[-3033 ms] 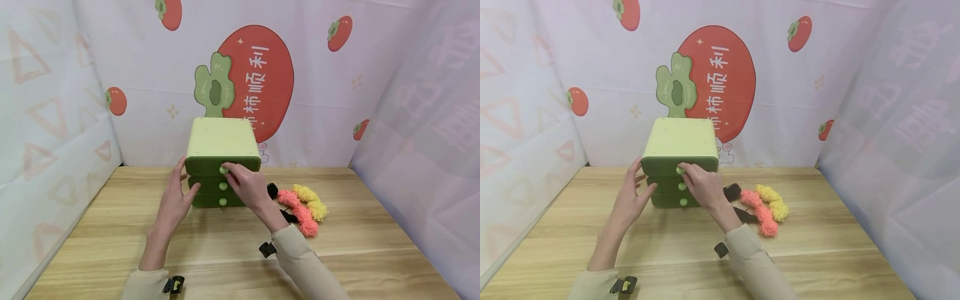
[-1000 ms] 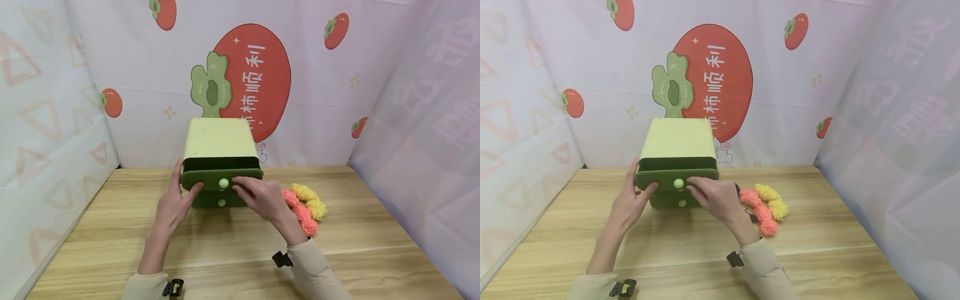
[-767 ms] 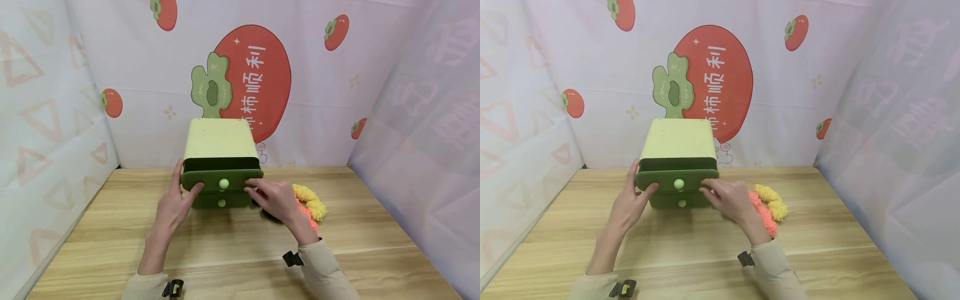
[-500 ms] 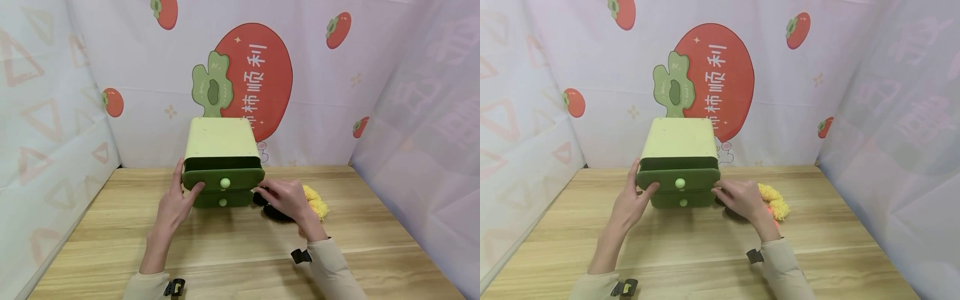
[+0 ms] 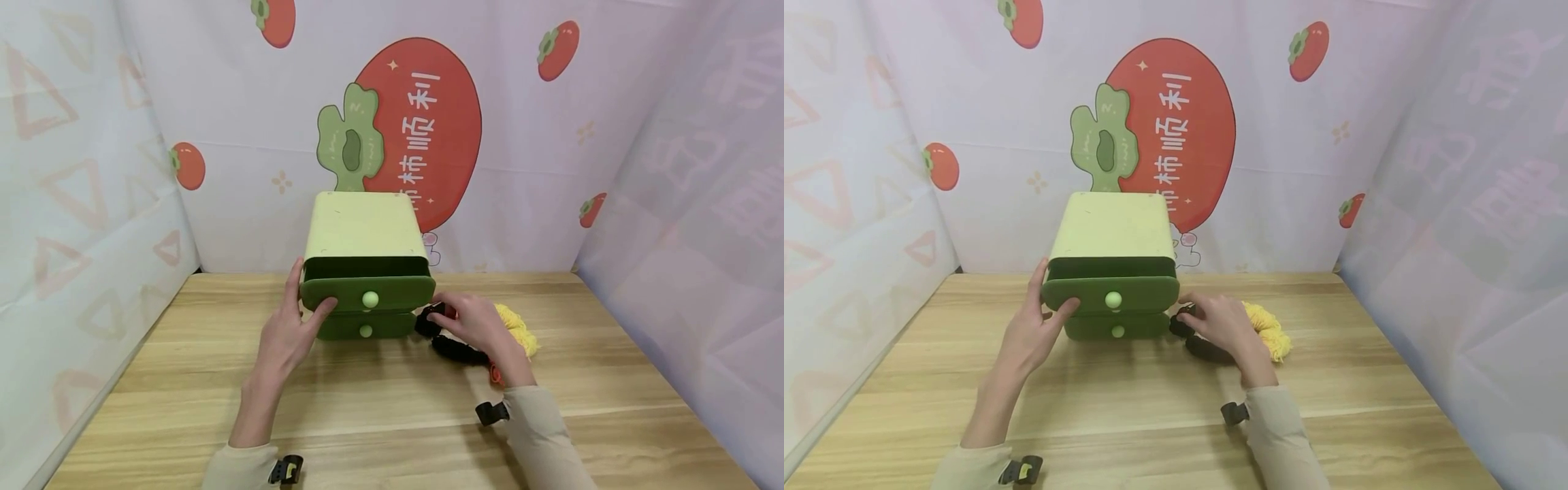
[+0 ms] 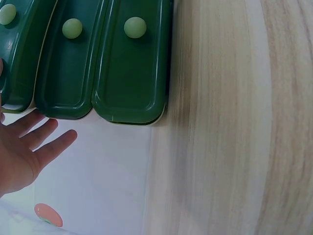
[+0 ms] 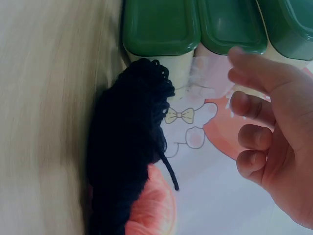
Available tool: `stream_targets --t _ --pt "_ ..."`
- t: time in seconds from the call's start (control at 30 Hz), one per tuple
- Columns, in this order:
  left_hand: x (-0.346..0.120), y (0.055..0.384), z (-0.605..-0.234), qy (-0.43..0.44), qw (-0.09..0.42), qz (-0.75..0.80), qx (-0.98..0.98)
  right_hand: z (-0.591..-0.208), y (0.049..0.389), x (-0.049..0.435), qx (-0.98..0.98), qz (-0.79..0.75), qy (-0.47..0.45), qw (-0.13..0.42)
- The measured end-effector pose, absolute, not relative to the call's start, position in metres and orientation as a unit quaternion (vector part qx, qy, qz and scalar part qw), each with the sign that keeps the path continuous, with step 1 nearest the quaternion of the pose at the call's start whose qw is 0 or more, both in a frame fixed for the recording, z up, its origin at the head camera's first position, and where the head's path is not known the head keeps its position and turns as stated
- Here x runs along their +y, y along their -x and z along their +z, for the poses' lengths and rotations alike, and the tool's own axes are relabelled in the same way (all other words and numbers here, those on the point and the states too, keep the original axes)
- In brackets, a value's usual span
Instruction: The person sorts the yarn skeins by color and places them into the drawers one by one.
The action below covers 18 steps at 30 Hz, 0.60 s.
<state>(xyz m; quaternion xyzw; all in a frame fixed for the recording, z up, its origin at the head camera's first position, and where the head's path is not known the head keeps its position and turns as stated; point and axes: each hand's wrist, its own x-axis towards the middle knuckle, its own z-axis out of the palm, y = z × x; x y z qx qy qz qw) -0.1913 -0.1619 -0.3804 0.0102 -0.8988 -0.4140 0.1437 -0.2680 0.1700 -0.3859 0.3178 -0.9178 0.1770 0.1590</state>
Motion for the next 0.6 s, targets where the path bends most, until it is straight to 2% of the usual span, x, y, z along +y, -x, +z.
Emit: stream_targets --t 0.1,0.3,0.6 --pt "-0.162 0.191 -0.38 -0.011 0.146 -0.411 -0.9 -0.388 0.271 0.165 -0.933 0.175 -0.284 0.133" --pt "-0.16 0.191 -0.379 -0.013 0.147 -0.408 -0.901 -0.391 0.278 0.162 -0.944 0.18 -0.249 0.119" --pt "-0.16 0.191 -0.38 -0.015 0.146 -0.408 -0.901 -0.394 0.278 0.166 -0.962 0.189 -0.188 0.052"
